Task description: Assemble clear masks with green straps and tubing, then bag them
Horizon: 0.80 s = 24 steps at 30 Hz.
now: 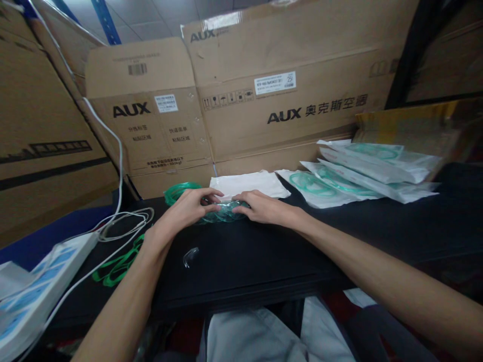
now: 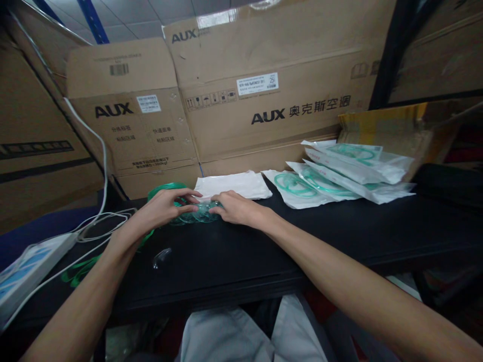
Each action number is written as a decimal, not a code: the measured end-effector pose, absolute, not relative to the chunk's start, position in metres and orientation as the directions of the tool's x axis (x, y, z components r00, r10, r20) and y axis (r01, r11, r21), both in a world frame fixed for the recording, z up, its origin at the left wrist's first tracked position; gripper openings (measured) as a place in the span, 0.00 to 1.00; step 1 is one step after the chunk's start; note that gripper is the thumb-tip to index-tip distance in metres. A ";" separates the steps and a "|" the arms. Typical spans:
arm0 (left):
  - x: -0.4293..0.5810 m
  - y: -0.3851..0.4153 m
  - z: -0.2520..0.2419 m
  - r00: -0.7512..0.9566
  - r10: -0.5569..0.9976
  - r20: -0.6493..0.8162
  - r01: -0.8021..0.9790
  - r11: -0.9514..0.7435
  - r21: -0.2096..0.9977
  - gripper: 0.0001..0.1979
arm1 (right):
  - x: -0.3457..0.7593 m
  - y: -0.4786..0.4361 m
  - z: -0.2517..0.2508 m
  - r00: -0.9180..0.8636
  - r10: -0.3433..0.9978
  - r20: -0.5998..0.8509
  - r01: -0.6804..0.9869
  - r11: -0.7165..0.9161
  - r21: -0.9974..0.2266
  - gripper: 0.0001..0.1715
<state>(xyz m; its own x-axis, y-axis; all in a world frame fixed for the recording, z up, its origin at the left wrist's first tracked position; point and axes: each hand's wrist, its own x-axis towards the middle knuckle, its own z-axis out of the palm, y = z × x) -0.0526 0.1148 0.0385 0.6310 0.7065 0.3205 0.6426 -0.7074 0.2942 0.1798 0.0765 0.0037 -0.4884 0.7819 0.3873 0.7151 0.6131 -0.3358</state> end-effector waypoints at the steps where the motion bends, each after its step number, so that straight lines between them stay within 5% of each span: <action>1: -0.053 0.115 0.038 0.632 0.707 0.319 0.642 -0.707 0.295 0.18 | 0.179 0.077 0.004 -0.490 0.785 0.379 0.721 0.609 -0.330 0.23; 24: -0.054 0.116 0.038 0.661 0.683 0.310 0.620 -0.730 0.288 0.17 | 0.193 0.084 0.005 -0.498 0.820 0.282 0.720 0.572 -0.392 0.31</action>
<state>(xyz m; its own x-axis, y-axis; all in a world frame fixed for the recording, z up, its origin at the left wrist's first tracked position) -0.0537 0.1157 0.0382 0.6614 0.6831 0.3096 0.6195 -0.7303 0.2878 0.1926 0.0840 0.0046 -0.4978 0.8203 0.2817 0.7204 0.5719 -0.3923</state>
